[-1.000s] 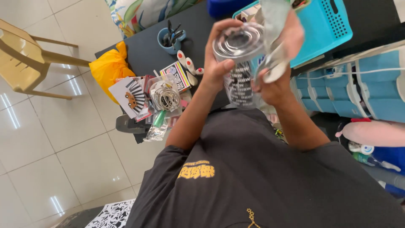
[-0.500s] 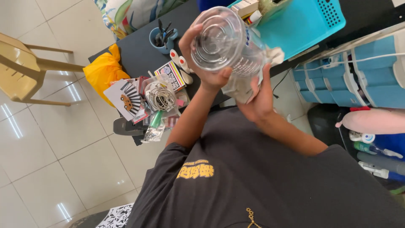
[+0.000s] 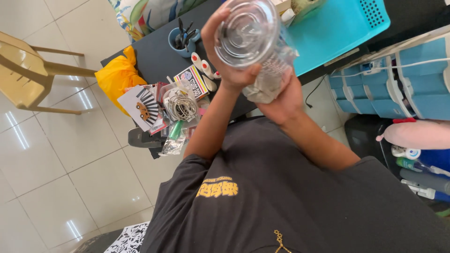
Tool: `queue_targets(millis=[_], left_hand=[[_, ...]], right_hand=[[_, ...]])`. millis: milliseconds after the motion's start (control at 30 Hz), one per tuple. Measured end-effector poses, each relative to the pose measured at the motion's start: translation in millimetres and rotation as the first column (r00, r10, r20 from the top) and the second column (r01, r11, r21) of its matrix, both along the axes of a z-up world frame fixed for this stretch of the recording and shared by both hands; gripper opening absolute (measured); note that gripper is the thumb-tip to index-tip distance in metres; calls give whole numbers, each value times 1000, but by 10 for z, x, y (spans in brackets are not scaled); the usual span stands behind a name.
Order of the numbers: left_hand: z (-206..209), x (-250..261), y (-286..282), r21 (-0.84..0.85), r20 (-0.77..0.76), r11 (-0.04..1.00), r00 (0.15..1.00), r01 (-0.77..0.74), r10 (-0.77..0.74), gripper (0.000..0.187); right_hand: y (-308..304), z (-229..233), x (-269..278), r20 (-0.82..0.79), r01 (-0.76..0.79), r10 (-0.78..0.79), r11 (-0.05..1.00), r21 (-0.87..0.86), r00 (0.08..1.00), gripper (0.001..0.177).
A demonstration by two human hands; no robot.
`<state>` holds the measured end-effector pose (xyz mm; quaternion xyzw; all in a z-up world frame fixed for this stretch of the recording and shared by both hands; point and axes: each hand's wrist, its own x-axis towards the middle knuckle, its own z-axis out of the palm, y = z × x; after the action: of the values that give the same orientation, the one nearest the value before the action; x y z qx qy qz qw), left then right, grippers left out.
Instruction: Wiping down and organizing various office supplies and containers using a cloth.
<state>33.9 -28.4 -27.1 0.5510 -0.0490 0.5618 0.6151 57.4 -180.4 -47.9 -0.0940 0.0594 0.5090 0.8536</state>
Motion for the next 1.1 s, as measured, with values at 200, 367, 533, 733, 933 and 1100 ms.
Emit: queue_targets(millis=[200,367,533,733,933,1100], left_hand=[[-114,-89,105,-219,13,959,983,180,-182,103],[-95,-79,127,-378,36,881,956,284,-293,106],[-113,-75,136,-445,-45,877,974,179,-222,94],[-102,-169,175,-362,-203,897,917,254,-342,79],[-37,-227,19,-455,-154,776,820,436,-551,86],[46,-391,218,-461,54,776,886,432,-461,91]], right_hand=[[-154,-39,288,493,73,-12,992,-104,870,76],[-120,-296,400,746,265,-68,953,-149,662,89],[-62,-62,185,995,619,-23,784,-44,101,84],[-28,-70,474,963,469,249,866,-175,-100,81],[99,-66,592,984,300,10,952,-64,178,81],[-12,-18,426,915,34,141,986,-166,379,95]])
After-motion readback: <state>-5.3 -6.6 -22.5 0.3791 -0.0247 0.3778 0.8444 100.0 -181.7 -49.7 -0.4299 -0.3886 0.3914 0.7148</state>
